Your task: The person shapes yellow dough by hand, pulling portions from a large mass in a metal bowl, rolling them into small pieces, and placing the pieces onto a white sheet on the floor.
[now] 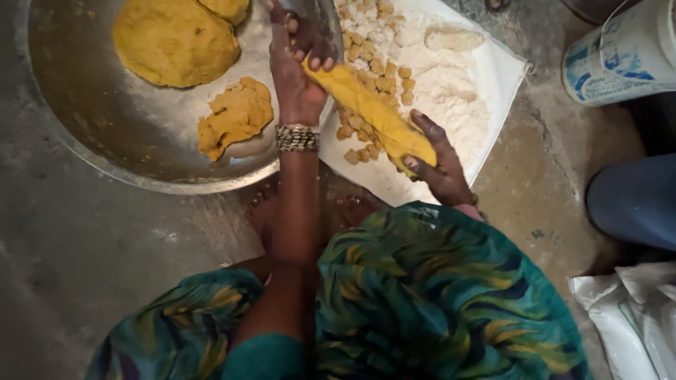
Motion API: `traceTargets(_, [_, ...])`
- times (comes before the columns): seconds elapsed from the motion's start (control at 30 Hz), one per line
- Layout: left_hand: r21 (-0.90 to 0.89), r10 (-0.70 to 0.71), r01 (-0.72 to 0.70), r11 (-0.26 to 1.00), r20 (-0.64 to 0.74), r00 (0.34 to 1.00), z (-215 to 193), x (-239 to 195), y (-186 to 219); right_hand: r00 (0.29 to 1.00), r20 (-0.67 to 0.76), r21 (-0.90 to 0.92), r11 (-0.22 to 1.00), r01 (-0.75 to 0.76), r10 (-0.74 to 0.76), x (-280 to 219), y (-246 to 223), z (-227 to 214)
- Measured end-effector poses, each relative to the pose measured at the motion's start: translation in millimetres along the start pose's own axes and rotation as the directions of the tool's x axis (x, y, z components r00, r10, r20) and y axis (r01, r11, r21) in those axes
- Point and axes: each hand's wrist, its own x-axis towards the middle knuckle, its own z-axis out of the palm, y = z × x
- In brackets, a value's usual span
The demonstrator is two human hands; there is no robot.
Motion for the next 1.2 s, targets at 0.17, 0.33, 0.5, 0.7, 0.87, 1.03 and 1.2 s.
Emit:
traceTargets(0.17, [0.399, -0.080, 0.195, 0.896, -0.286, 0.955, -43, -4, -6, 0.989, 0.094, 0.071, 0.990, -0.118, 0.112, 10, -49, -14])
traceTargets(0.33, [0.709, -0.260, 0.196, 0.677, -0.018, 0.966, 11, -14, -50, 0.978, 0.168, 0.630, 0.777, -0.009, -0.125, 59, -100, -12])
traceTargets(0.5, [0.375, -0.326, 0.341, 0.862, -0.104, 0.940, 66, -27, -97, 0.923, -0.195, 0.400, 0.833, 0.383, -0.331, 80, -88, -40])
traceTargets(0.7, [0.322, -0.281, 0.287, 0.902, -0.065, 0.957, 116, -27, -69, 0.929, -0.247, 0.572, 0.732, 0.369, -0.275, 81, -2, -24])
traceTargets(0.87, [0.694, -0.104, 0.053, 0.718, 0.032, 0.994, 136, -23, -51, 0.974, 0.099, 0.436, 0.889, 0.140, -0.202, 60, 29, 30])
traceTargets(1.03, [0.746, -0.085, 0.137, 0.652, -0.108, 0.991, 124, -21, -9, 0.959, 0.109, 0.061, 0.961, -0.268, 0.261, 49, -10, 39])
traceTargets(1.2, [0.242, -0.247, 0.270, 0.932, -0.121, 0.962, 104, -31, 0, 0.954, 0.245, -0.089, 0.984, -0.157, 0.174, 51, -23, 50])
